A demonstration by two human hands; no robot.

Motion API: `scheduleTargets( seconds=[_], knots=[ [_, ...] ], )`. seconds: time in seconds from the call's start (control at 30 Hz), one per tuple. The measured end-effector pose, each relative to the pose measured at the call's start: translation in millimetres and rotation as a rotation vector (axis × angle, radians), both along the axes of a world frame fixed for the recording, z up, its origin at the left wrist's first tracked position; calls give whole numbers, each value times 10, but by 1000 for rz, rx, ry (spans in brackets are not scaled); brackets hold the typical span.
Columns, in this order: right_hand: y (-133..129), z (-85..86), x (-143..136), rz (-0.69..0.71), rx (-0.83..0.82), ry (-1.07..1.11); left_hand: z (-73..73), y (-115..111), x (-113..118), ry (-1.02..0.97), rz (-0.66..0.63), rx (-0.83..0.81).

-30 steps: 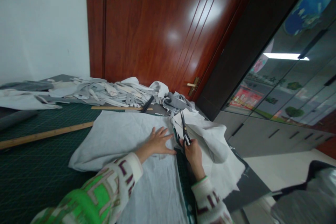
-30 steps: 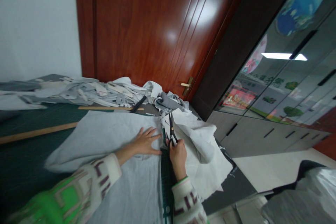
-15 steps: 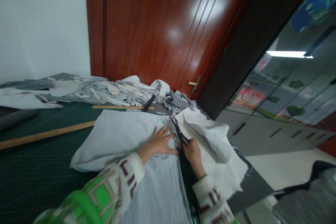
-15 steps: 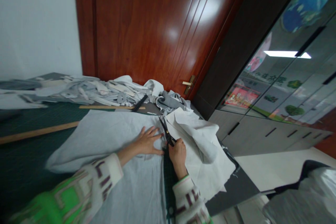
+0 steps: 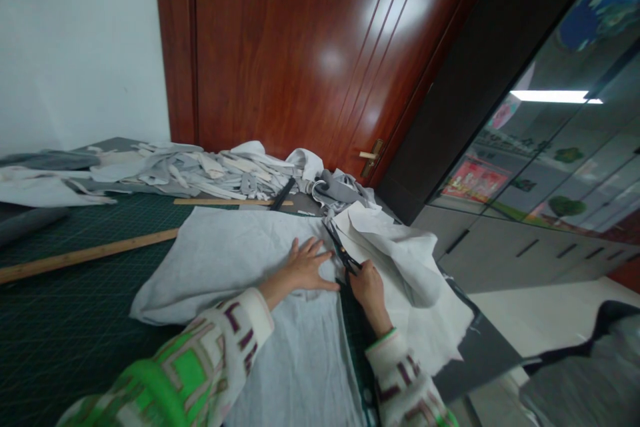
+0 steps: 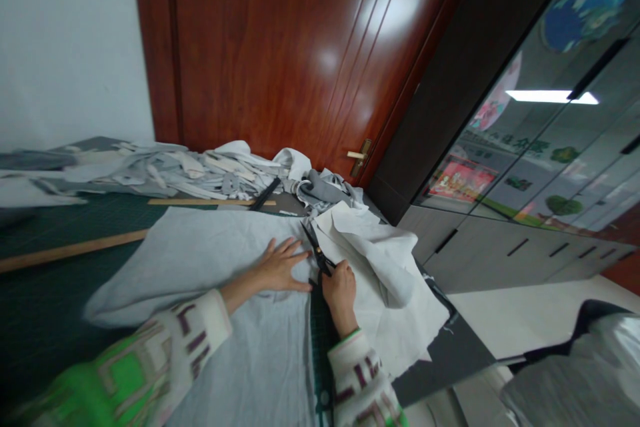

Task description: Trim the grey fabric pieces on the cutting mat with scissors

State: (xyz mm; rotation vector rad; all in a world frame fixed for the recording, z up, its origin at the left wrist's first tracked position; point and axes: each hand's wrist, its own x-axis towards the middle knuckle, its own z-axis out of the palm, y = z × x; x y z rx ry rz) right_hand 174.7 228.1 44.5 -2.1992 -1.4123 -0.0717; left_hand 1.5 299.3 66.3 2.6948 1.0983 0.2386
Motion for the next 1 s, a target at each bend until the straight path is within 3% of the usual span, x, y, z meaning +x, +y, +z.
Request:
scheduleTargets(
  seconds=[0.2, 0.33, 0.47, 0.53, 0.63, 0.7, 0.83, 1.0],
  knots=[
    [-37, 70, 63, -12, 15, 146, -18, 29, -14, -11, -21, 10],
    [-158, 300, 151, 35, 39, 391, -13, 31, -15, -7, -25, 10],
    [-571, 613, 261, 253, -37, 818, -11, 47, -12, 10, -32, -4],
    [-862, 686, 264, 323, -104, 1004, -11, 67, -16, 19, -42, -13],
    [-1264, 656, 183, 368, -375, 1493, -2, 102, -21, 35, -68, -35],
    [-1454, 596, 107, 333, -508, 1657, 10, 122, -20, 45, -83, -53],
    [-1616, 525, 32, 317, -524, 1687, 23, 147, -6, 60, -97, -79],
    [-1560, 457, 115, 263, -560, 1651, 30, 145, -4, 56, -100, -86]
  ],
)
